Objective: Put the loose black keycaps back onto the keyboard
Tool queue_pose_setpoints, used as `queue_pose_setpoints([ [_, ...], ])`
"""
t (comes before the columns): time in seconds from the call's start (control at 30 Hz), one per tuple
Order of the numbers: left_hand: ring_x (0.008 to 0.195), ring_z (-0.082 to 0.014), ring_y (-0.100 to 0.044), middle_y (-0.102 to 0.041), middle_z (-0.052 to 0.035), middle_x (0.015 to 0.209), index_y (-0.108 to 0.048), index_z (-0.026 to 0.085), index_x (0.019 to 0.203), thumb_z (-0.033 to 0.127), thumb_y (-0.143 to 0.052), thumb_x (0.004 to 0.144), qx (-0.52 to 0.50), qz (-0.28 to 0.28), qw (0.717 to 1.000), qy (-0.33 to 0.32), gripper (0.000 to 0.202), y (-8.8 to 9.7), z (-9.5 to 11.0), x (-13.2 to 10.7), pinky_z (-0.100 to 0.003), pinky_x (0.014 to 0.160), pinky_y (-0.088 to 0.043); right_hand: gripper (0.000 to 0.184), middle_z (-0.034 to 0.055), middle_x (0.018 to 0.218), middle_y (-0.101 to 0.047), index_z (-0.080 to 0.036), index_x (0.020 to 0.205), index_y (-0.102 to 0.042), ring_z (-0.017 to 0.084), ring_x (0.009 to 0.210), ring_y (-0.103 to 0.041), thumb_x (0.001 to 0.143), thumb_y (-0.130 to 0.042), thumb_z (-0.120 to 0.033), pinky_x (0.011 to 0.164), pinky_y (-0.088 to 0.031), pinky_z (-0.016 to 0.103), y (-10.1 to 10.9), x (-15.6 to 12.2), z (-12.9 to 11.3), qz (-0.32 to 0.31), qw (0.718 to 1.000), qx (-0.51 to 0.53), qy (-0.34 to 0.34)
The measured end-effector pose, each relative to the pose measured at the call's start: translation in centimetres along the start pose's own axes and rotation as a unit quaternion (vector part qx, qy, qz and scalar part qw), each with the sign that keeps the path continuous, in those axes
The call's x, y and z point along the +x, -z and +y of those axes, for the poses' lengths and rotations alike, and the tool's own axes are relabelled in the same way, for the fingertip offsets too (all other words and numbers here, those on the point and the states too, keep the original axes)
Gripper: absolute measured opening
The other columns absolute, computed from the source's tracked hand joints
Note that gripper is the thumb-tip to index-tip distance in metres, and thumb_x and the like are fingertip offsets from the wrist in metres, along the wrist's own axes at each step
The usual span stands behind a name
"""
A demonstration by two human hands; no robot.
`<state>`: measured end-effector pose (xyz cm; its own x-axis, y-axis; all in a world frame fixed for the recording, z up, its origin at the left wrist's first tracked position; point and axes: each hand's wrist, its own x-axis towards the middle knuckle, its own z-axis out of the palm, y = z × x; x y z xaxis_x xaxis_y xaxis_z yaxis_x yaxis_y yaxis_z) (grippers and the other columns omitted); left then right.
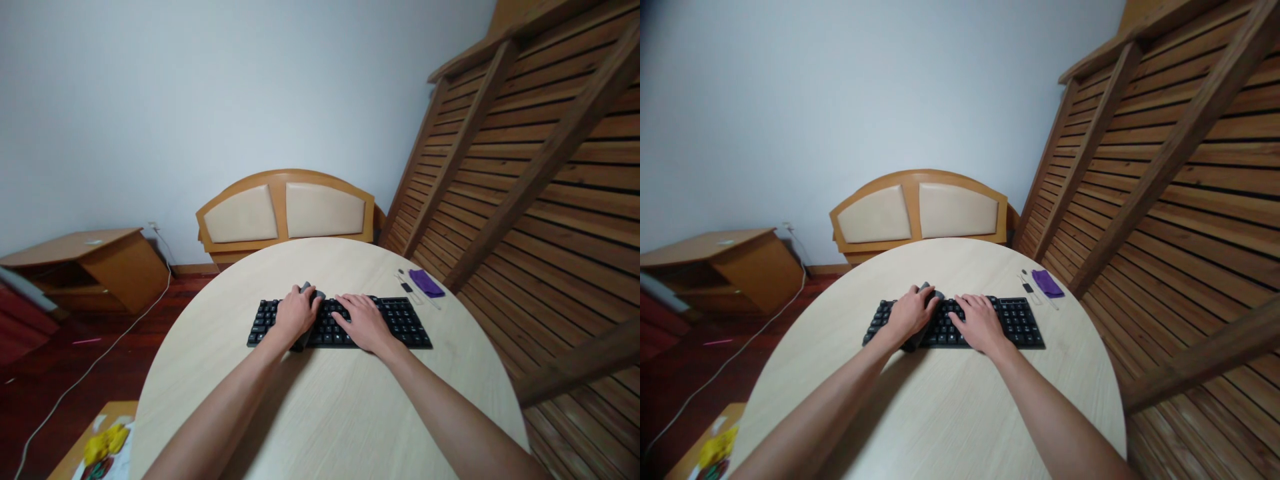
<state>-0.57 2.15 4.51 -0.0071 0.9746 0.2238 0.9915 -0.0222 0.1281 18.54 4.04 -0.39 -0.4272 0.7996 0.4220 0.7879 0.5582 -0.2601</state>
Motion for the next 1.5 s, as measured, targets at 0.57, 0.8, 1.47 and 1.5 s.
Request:
queue_pose_setpoints([
  [0.57,0.107,-0.0274,-0.056,-0.052,-0.0130,0.117,-0.062,0.026,0.123,0.036,-0.046,0.099,0.053,-0.037,0.998,0.004,0.031,-0.7,0.9,0.1,-0.033,0.076,-0.051,0.046,0.0100,0.131,-0.062,-0.022,0.134,-0.058,0.024,0.123,-0.053,0.099,-0.042,-0.047,0.113,-0.029,0.044,0.1,0.0,0.1,-0.008,1.000,0.005,0.001],
  [0.8,0.102,-0.0260,-0.059,-0.053,-0.0128,0.114,-0.066,0.025,0.120,0.034,-0.043,0.099,0.062,-0.042,0.997,0.018,0.032,-0.8,-1.4,0.4,-0.034,0.079,-0.051,0.046,0.0095,0.132,-0.062,-0.022,0.134,-0.059,0.024,0.124,-0.053,0.099,-0.043,-0.048,0.114,-0.028,0.043,0.0,-0.1,0.2,-0.009,1.000,0.003,-0.003],
  [1.47,0.093,-0.0271,-0.064,-0.055,-0.0119,0.108,-0.066,0.027,0.121,0.036,-0.041,0.098,0.100,-0.033,0.990,0.091,0.036,1.0,-9.7,-1.1,-0.035,0.073,-0.052,0.046,0.0079,0.131,-0.062,-0.023,0.133,-0.059,0.023,0.123,-0.054,0.099,-0.043,-0.048,0.113,-0.029,0.042,0.0,-0.1,0.2,-0.001,1.000,-0.002,-0.003],
  [1.5,0.094,-0.0272,-0.064,-0.055,-0.0118,0.108,-0.066,0.028,0.123,0.036,-0.042,0.097,0.098,-0.032,0.990,0.094,0.036,1.0,-10.0,-1.2,-0.035,0.073,-0.052,0.045,0.0079,0.131,-0.062,-0.022,0.133,-0.059,0.023,0.123,-0.054,0.099,-0.043,-0.048,0.113,-0.030,0.042,0.0,-0.1,0.2,-0.001,1.000,-0.002,-0.003],
])
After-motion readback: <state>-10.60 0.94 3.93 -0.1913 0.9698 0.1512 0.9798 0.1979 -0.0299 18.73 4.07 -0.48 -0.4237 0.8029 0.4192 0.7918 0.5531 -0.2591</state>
